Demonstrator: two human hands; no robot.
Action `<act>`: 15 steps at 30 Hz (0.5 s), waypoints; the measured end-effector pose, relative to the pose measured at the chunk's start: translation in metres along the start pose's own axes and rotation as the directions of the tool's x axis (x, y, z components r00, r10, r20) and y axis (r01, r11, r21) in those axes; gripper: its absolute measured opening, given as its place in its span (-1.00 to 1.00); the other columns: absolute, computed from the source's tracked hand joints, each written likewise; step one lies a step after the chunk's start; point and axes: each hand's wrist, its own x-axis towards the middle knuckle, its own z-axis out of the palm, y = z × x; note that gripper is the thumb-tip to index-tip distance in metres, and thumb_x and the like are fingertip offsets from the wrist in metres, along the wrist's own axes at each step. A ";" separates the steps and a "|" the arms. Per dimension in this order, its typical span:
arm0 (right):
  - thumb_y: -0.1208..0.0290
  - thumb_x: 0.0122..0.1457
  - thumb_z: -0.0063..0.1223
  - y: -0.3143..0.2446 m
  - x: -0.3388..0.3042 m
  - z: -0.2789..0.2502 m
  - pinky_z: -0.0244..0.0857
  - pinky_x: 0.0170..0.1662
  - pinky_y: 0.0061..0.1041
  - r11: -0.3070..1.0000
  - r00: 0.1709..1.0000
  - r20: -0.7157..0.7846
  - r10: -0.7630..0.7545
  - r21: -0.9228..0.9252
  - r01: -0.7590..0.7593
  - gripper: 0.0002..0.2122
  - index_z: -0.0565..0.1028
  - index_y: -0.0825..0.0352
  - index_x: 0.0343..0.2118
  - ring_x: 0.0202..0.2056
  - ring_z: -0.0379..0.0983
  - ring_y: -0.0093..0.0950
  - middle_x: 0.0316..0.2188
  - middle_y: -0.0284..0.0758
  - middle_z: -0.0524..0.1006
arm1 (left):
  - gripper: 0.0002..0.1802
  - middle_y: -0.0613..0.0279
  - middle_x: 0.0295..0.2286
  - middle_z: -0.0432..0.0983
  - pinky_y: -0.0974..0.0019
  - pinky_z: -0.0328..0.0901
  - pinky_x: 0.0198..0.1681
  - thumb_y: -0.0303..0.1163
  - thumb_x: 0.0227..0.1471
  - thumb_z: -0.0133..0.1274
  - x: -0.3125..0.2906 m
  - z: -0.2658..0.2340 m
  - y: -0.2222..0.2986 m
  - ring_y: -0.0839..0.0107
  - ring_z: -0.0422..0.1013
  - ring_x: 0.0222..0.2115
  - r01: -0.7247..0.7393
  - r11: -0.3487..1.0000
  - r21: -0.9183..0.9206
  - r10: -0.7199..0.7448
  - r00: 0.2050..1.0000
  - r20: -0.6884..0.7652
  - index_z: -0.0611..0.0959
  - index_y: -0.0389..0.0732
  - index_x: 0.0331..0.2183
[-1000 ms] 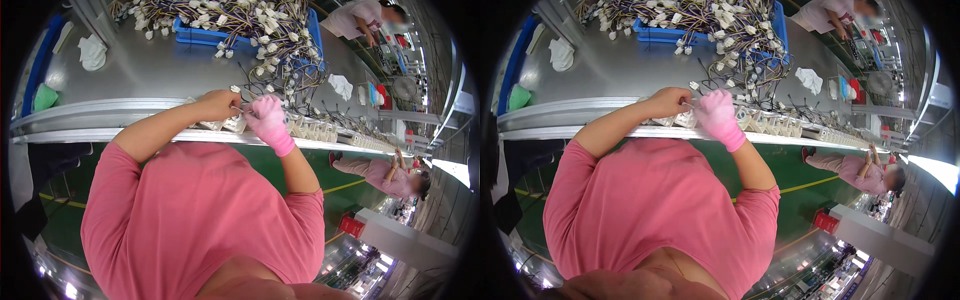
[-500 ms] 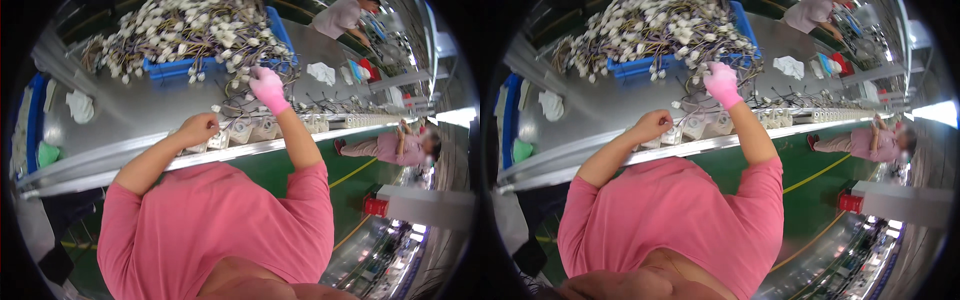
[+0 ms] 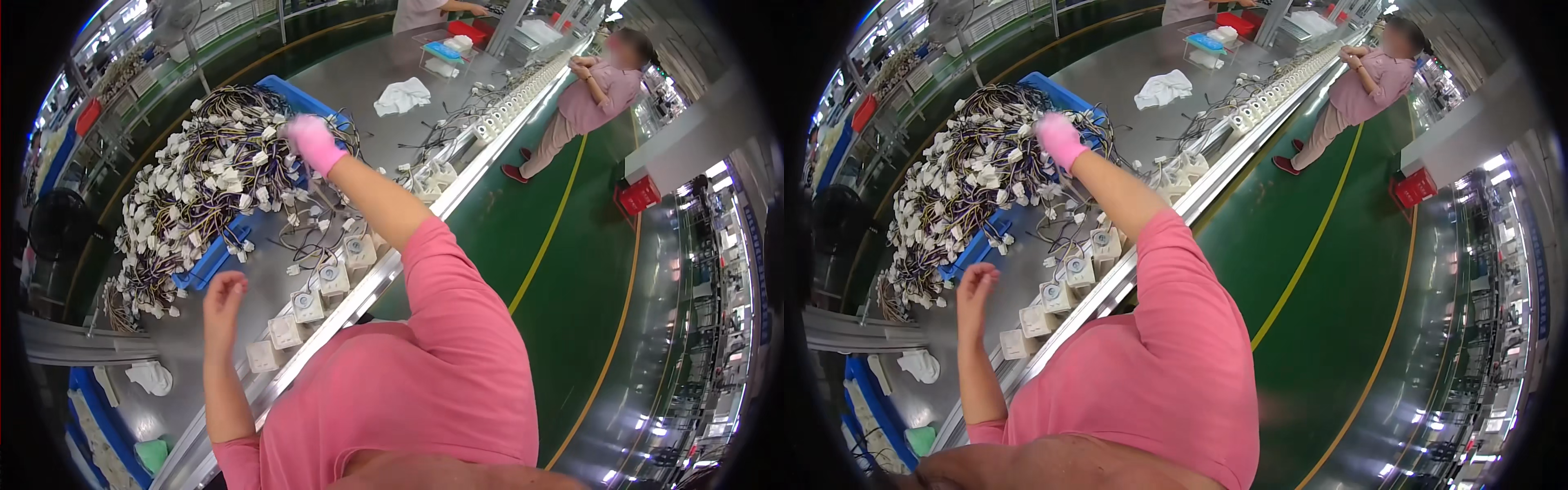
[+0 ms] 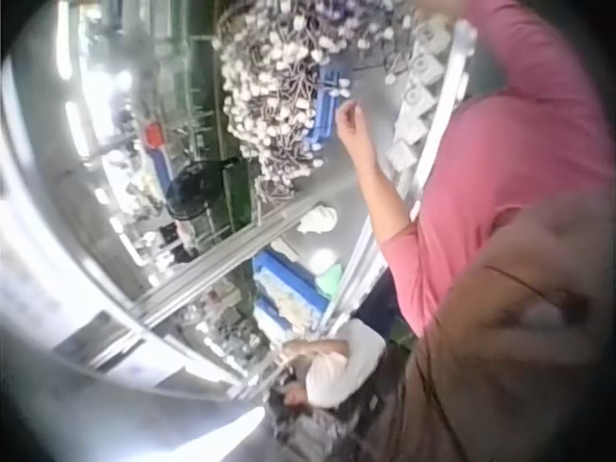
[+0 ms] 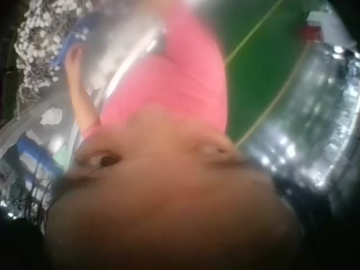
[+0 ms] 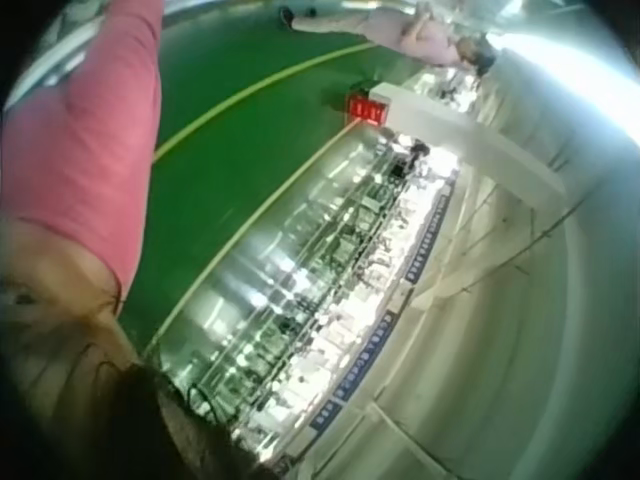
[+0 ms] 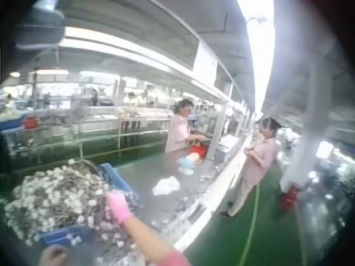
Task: Assembling wire harnesses into plastic housings on a factory production line.
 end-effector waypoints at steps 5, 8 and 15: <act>0.43 0.00 -0.15 -0.132 0.025 -0.032 0.25 -0.52 -0.65 0.223 0.898 0.020 0.439 0.966 -0.130 -0.81 0.41 0.48 -0.42 -0.65 0.27 -0.62 -0.68 -0.41 0.34 | -0.55 0.16 -0.11 0.29 0.40 0.08 -0.02 -0.45 -0.05 -0.06 0.028 -0.001 -0.004 0.40 0.22 -0.07 -0.234 0.972 -0.011 0.229 0.958 -0.175 0.32 -0.27 -0.05; 0.45 0.00 -0.14 -0.180 0.000 -0.017 0.31 -0.45 -0.68 0.195 0.931 0.151 0.332 0.955 -0.224 -0.81 0.40 0.43 -0.35 -0.56 0.39 -0.61 -0.55 -0.30 0.45 | -0.37 0.11 0.04 0.11 0.32 -0.03 0.07 -0.47 -0.10 -0.03 0.052 0.030 0.022 0.33 0.07 0.07 -0.366 0.921 0.134 0.385 0.909 -0.159 0.18 -0.28 0.05; 0.45 -0.02 -0.13 -0.203 0.003 -0.021 0.29 -0.43 -0.68 0.193 0.940 0.105 0.326 0.965 -0.175 -0.78 0.38 0.43 -0.29 -0.58 0.34 -0.64 -0.54 -0.32 0.44 | -0.77 0.31 -0.65 0.45 0.54 0.14 -0.55 -0.33 0.05 -0.19 0.064 0.037 0.025 0.59 0.32 -0.65 0.103 0.987 0.128 -0.117 0.986 0.115 0.50 -0.26 -0.42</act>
